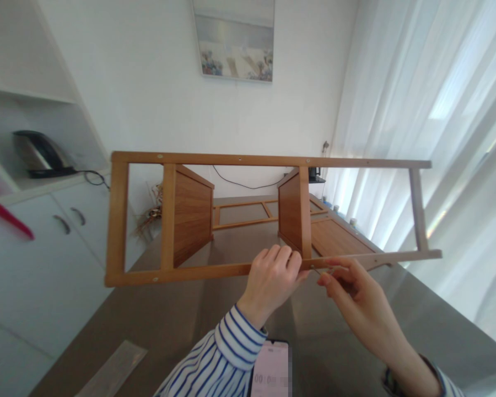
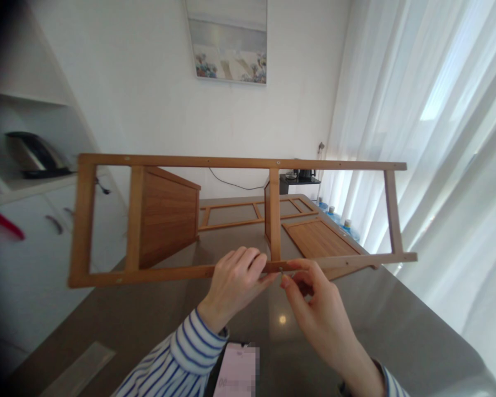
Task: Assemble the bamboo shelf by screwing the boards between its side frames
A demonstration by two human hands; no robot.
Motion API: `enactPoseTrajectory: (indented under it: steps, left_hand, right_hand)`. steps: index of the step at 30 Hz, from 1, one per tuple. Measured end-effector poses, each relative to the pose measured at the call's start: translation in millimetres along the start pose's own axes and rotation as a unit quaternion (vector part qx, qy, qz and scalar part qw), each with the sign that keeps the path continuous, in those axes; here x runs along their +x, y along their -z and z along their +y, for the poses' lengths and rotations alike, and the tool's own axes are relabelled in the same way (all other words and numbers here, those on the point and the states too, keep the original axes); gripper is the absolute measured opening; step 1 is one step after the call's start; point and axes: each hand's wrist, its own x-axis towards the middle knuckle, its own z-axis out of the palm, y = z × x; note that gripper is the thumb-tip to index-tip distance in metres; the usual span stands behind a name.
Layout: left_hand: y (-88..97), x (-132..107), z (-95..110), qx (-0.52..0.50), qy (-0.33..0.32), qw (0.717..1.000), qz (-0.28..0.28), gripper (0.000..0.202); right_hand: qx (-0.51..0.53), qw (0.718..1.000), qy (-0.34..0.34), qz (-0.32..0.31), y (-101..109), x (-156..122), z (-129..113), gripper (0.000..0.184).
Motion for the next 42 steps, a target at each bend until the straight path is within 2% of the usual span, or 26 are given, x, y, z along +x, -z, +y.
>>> enactPoseTrajectory:
  steps: [9,17,20,26,32,38,42]
  left_hand:
    - [1.4,-3,2,0.015,0.026,0.999,0.019,0.029]
    - [-2.5,-4,2,0.006,0.022,0.999,0.029,0.032]
    - [-3.3,-4,1,0.006,0.016,0.999,0.029,0.033]
    - [-0.9,-2,1,0.007,0.017,0.999,0.030,0.034]
    - [0.4,-3,1,0.018,0.035,0.999,0.036,0.033]
    - [-3.2,-4,2,0.029,0.057,0.996,0.057,0.039]
    - [-5.2,-5,2,0.039,0.064,0.994,0.080,0.057]
  right_hand:
    - [0.019,1.000,-0.014,-0.009,-4,-6,2,0.022]
    - [-0.126,0.988,0.076,0.038,-4,-6,4,0.022]
    - [-0.153,0.984,0.078,0.046,-3,-4,-1,0.024]
    - [-0.213,0.970,0.113,0.040,5,2,-10,0.015]
    - [-0.255,0.955,0.149,0.008,15,5,-19,0.017]
    - [-0.248,0.960,0.129,-0.003,13,3,-20,0.014]
    - [-0.174,0.983,0.063,-0.005,6,2,-17,0.015]
